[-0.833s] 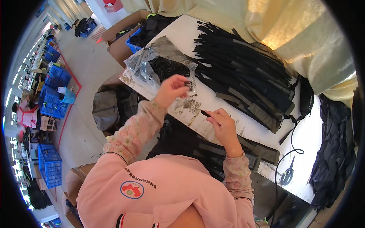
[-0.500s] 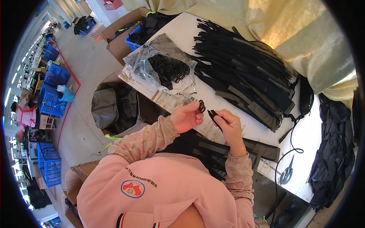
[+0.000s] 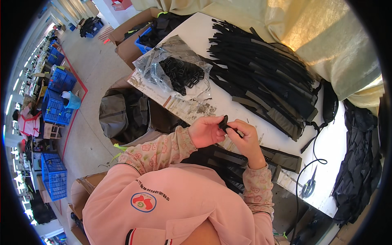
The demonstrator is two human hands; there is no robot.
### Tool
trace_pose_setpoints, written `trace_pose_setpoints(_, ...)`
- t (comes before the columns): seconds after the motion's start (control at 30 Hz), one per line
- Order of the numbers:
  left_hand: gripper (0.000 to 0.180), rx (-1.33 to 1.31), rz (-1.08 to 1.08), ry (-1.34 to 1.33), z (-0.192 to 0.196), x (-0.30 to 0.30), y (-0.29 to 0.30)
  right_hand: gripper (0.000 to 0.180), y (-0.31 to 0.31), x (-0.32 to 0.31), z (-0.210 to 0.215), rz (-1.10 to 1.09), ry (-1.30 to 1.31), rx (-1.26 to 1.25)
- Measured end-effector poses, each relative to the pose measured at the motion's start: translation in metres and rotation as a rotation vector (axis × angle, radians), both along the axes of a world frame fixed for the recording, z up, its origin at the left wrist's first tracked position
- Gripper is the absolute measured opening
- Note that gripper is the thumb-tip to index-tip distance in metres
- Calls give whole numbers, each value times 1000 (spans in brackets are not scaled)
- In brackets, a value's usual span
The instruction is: The recorder is manually assembling black mesh straps with plastic buckles.
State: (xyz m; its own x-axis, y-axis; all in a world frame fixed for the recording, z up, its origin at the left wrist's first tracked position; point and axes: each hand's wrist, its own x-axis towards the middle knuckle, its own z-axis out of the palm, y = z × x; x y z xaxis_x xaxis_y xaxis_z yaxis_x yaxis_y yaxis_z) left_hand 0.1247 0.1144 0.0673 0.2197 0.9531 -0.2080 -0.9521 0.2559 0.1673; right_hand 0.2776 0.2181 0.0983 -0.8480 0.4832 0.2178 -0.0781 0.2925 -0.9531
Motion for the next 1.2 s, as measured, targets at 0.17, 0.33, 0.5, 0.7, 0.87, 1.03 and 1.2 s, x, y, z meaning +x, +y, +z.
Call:
trace_pose_setpoints(0.17, 15, -53, -45, 87, 3, -3, 0, 10, 3, 1, 4, -25, -55, 66)
trace_pose_setpoints(0.33, 14, -112, -37, 145, 2, -2, 0, 8, 2, -1, 7, -85, -71, 290)
trace_pose_setpoints(0.5, 15, -103, 25, 99, 0, 4, 1, 7, -7, -3, 1, -157, -53, 155)
trace_pose_setpoints(0.7, 15, -106, 49, 93, 3, 4, 1, 8, -12, -2, 2, -158, -52, 51)
trace_pose_setpoints(0.87, 15, -125, 39, 107, 1, 4, 1, 9, -7, 1, 4, -79, -71, 120)
trace_pose_setpoints(1.03, 14, -129, 19, 124, 0, 5, 0, 9, -12, 0, 2, -128, -55, 111)
trace_pose_setpoints(1.2, 12, -127, 67, 178, 2, 4, 0, 11, -15, -2, -6, -194, 0, -334)
